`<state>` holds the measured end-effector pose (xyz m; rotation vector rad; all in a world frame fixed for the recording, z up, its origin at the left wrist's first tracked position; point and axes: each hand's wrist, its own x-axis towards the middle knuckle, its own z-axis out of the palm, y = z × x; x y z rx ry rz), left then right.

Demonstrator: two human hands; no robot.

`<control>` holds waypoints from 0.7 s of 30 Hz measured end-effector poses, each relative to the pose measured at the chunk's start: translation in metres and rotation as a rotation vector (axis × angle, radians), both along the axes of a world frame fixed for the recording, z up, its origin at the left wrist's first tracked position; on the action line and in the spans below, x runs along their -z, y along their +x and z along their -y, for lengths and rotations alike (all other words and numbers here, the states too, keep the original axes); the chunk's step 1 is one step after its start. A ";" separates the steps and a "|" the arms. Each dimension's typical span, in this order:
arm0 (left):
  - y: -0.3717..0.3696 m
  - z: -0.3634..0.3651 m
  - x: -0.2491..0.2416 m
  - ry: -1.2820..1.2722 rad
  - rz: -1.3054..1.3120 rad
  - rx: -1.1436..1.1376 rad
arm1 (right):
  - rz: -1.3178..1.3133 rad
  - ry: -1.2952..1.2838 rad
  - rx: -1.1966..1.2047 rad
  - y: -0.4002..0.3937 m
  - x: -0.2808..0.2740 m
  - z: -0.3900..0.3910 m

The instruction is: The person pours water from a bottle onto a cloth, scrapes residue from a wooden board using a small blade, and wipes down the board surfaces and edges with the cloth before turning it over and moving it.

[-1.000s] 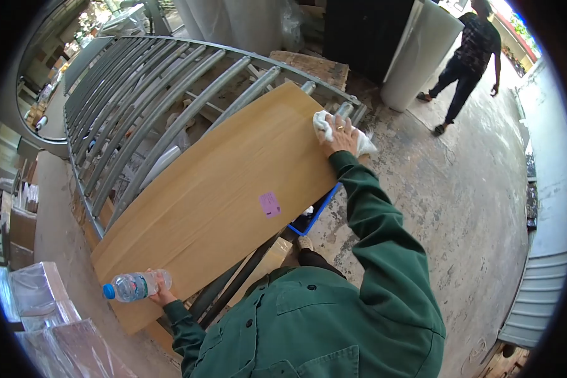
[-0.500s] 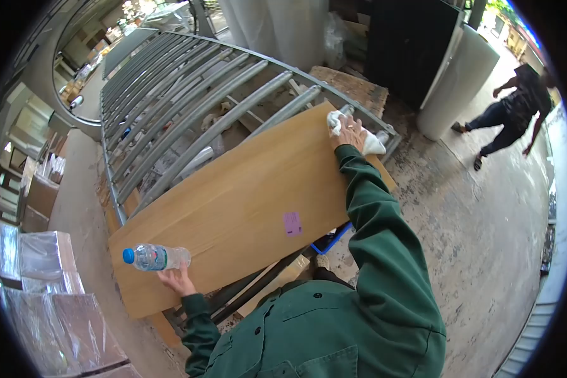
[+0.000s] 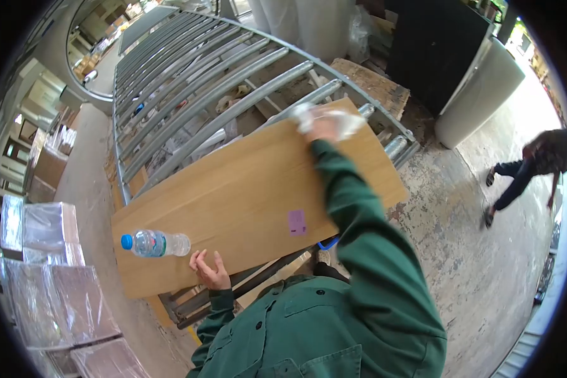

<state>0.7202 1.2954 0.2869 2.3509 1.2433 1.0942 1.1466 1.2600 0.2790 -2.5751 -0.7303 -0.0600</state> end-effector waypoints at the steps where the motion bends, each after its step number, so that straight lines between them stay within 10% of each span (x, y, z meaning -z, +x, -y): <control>1: 0.000 -0.002 -0.001 -0.042 0.028 0.021 | -0.035 -0.142 0.099 0.026 -0.025 0.024; 2: 0.002 -0.005 -0.003 -0.037 0.034 0.029 | 0.555 -0.027 0.148 0.035 0.017 0.045; 8: 0.049 0.013 -0.016 0.022 -0.033 0.206 | 0.270 -0.146 -0.637 -0.115 0.011 0.089; 21: 0.142 0.041 -0.019 0.007 -0.538 1.037 | 0.271 -0.124 -0.108 -0.085 0.013 0.131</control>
